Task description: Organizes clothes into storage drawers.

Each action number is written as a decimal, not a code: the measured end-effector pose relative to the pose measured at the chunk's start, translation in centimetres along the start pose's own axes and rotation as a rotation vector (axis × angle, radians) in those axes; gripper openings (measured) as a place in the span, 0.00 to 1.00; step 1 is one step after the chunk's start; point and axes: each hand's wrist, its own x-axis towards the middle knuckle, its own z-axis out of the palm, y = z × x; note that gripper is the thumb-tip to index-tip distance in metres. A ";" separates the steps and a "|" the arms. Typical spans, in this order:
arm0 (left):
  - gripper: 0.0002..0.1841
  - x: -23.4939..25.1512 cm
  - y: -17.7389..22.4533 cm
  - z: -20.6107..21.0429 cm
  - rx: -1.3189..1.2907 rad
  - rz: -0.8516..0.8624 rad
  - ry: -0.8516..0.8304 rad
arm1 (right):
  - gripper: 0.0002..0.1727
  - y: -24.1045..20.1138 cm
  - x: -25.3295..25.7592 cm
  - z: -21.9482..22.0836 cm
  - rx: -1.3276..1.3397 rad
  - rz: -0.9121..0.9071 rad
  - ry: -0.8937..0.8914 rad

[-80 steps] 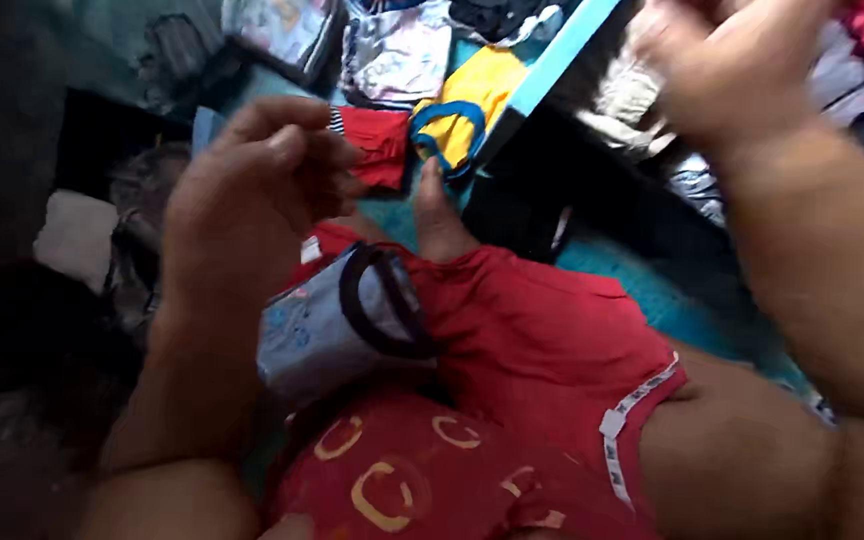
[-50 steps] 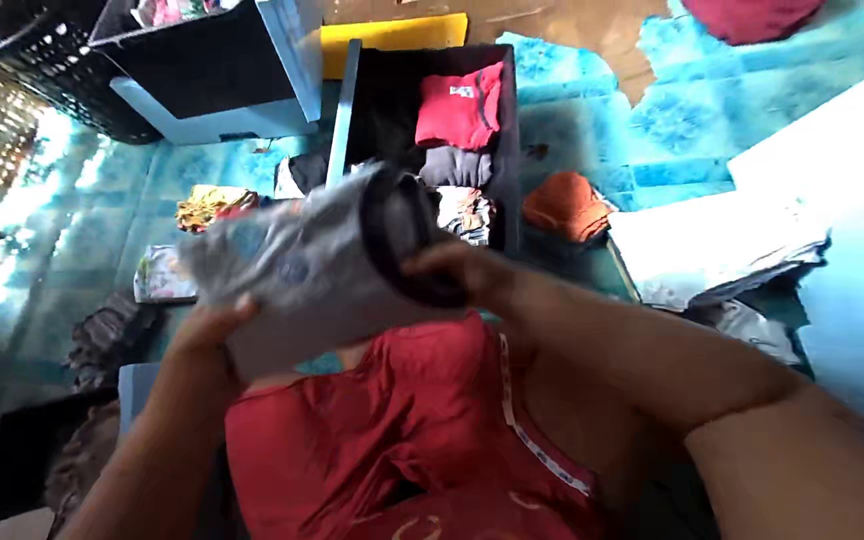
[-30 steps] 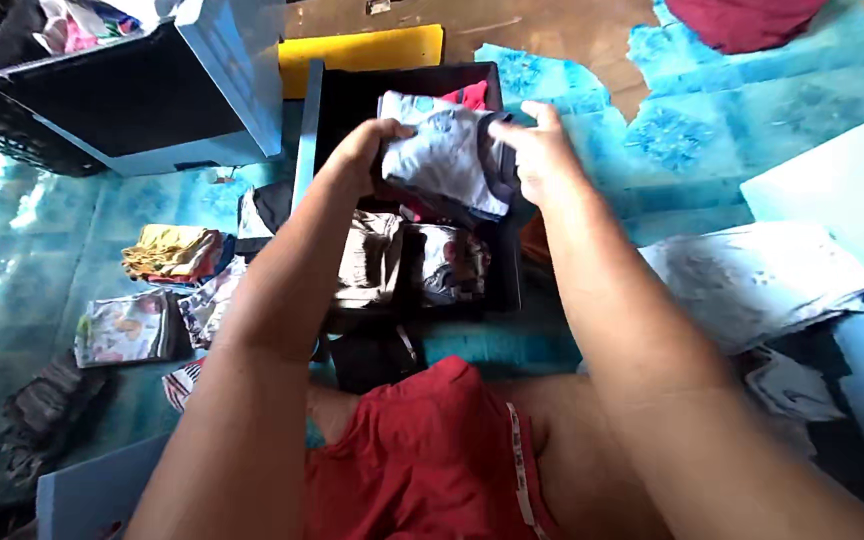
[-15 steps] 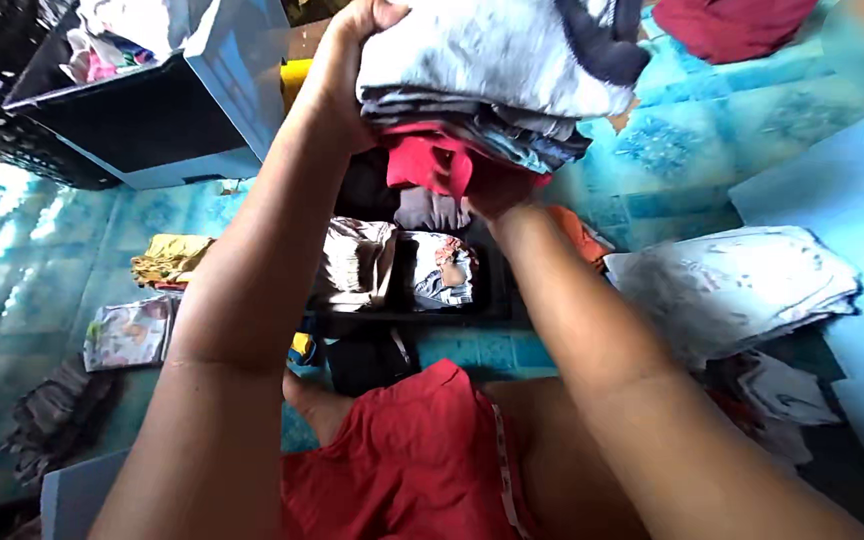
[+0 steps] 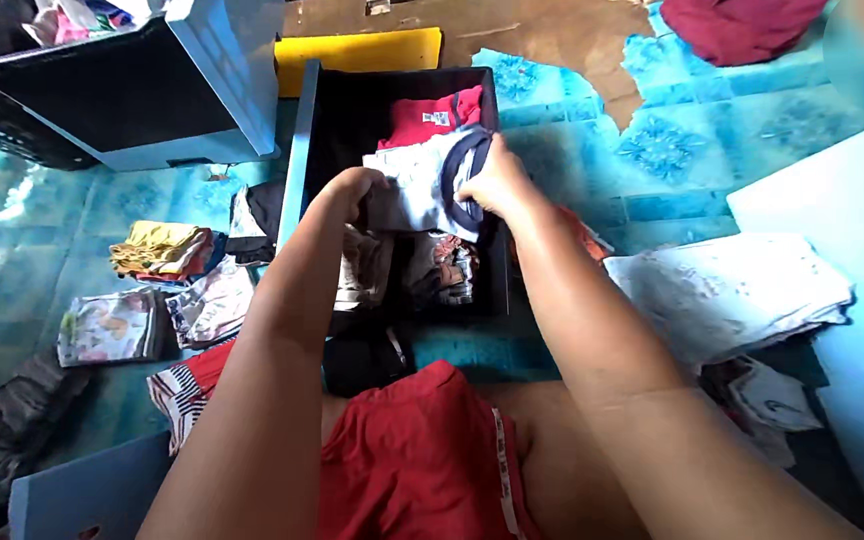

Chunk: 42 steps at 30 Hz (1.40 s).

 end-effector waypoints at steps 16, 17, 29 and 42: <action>0.28 0.4 2.7 -0.5 0.726 0.231 0.167 | 0.55 0.0 1.6 3.8 -0.620 -0.283 -0.413; 0.23 0.8 3.7 -0.8 0.819 0.367 0.185 | 0.53 -1.1 1.3 3.6 -0.662 -0.289 -0.383; 0.31 8.6 2.3 -4.8 1.307 0.208 0.094 | 0.48 -0.9 2.4 7.8 -0.640 -0.507 -0.552; 0.27 -29.2 -15.5 -10.6 0.673 0.692 0.258 | 0.48 -3.1 -2.9 6.2 -0.495 -0.546 -0.285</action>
